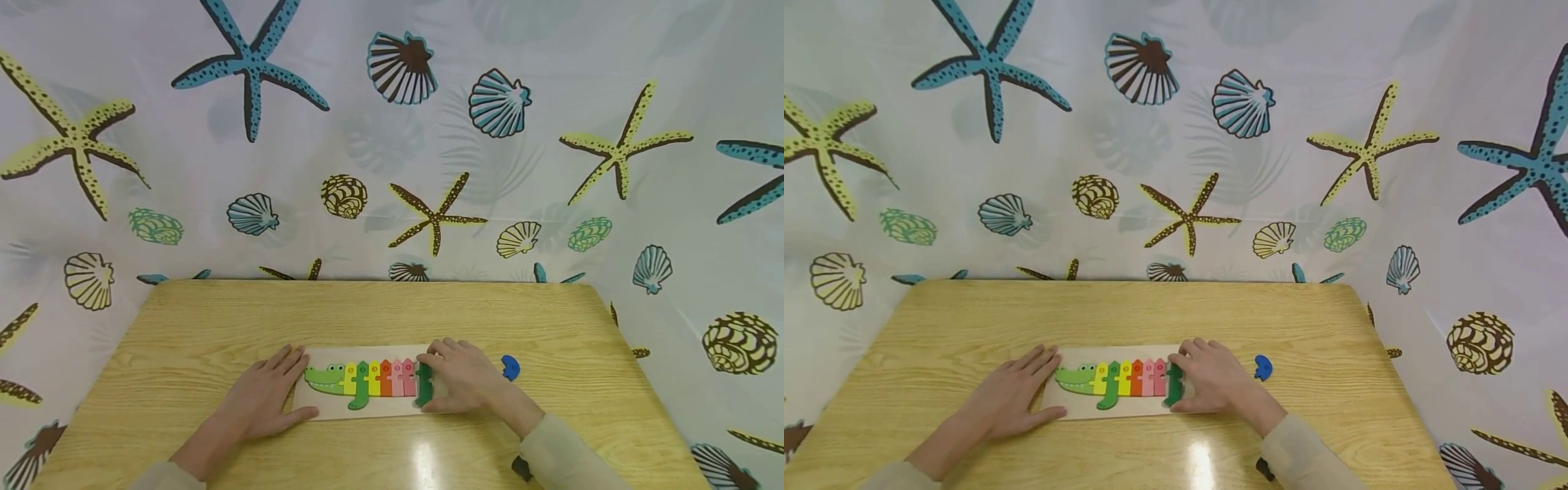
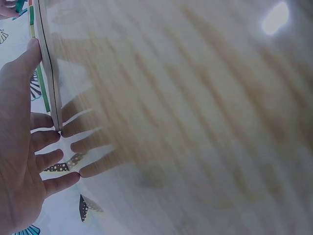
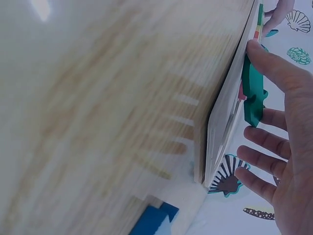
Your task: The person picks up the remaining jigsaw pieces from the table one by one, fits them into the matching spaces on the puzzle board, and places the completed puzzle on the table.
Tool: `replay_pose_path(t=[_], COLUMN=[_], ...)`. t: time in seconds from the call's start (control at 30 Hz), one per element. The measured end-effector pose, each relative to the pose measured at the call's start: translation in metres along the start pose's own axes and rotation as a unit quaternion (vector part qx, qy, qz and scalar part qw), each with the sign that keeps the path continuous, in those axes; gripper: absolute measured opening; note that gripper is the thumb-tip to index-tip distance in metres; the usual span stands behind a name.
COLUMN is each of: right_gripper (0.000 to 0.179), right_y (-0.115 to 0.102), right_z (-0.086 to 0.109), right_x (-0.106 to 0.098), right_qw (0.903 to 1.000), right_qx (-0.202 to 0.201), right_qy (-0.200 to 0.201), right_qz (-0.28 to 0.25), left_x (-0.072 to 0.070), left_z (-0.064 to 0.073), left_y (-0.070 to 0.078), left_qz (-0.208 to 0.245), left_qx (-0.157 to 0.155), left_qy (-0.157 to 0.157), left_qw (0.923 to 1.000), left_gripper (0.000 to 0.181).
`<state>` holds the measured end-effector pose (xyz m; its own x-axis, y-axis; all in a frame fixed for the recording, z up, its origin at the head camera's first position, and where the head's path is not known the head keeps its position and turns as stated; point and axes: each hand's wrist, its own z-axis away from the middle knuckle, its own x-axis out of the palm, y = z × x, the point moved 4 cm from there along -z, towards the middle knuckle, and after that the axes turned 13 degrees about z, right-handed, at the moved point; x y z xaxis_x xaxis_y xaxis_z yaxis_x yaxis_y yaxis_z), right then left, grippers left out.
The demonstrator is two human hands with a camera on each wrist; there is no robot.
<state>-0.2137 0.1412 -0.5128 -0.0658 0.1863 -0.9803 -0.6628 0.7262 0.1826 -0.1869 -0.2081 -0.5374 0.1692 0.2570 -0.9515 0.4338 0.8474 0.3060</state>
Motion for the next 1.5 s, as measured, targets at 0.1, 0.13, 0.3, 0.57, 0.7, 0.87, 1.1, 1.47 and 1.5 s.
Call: replay_pose_path(t=[0.1,0.13,0.3,0.57,0.7,0.87,1.1,1.47,1.5], right_gripper=[0.083,0.083,0.084,0.084,0.084,0.084,0.084,0.081,0.081], right_y=[0.0004,0.0006,0.0011,0.0004,0.0002,0.0006,0.0006,-0.0023,-0.0026], right_z=[-0.0008,-0.001,-0.0025,-0.0046,-0.0041,-0.004,-0.0051,-0.0069,-0.0071], right_x=[0.0011,0.0016,0.004,0.0059,0.0056,0.0068,0.0082,0.0086,0.0083], right_qw=[1.0,1.0,1.0,0.9995,0.9994,0.9993,0.9991,0.9984,0.9984], right_qx=[-0.002,-0.002,-0.007,-0.011,-0.012,-0.014,-0.012,-0.016,-0.017], right_qy=[-0.001,-0.002,-0.006,-0.017,-0.013,-0.008,-0.015,-0.029,-0.029], right_qz=[0.003,0.003,0.002,-0.024,-0.029,-0.034,-0.038,-0.046,-0.045], left_x=[-0.0004,-0.0004,-0.0005,-0.0013,-0.0009,0.0011,0.0008,-0.0001,0.0], left_z=[-0.0002,-0.0002,-0.0001,0.0003,0.0002,0.0008,0.0007,0.0005,0.0005], left_y=[-0.0003,-0.0004,-0.0011,-0.0004,-0.0004,-0.0022,-0.0024,-0.0023,-0.0025], left_qz=[-0.004,-0.005,-0.005,-0.003,-0.002,0.001,0.0,0.001,0.001], left_qx=[0.0,0.0,0.0,0.002,0.004,0.005,0.007,0.005,0.005], left_qy=[0.001,0.0,-0.001,0.001,0.003,0.007,0.011,0.007,0.007], left_qw=[1.0,1.0,1.0,1.0,1.0,1.0,0.9999,1.0,1.0], left_gripper=[0.1,0.1,0.1,0.1,0.1,0.099,0.099,0.099,0.1])
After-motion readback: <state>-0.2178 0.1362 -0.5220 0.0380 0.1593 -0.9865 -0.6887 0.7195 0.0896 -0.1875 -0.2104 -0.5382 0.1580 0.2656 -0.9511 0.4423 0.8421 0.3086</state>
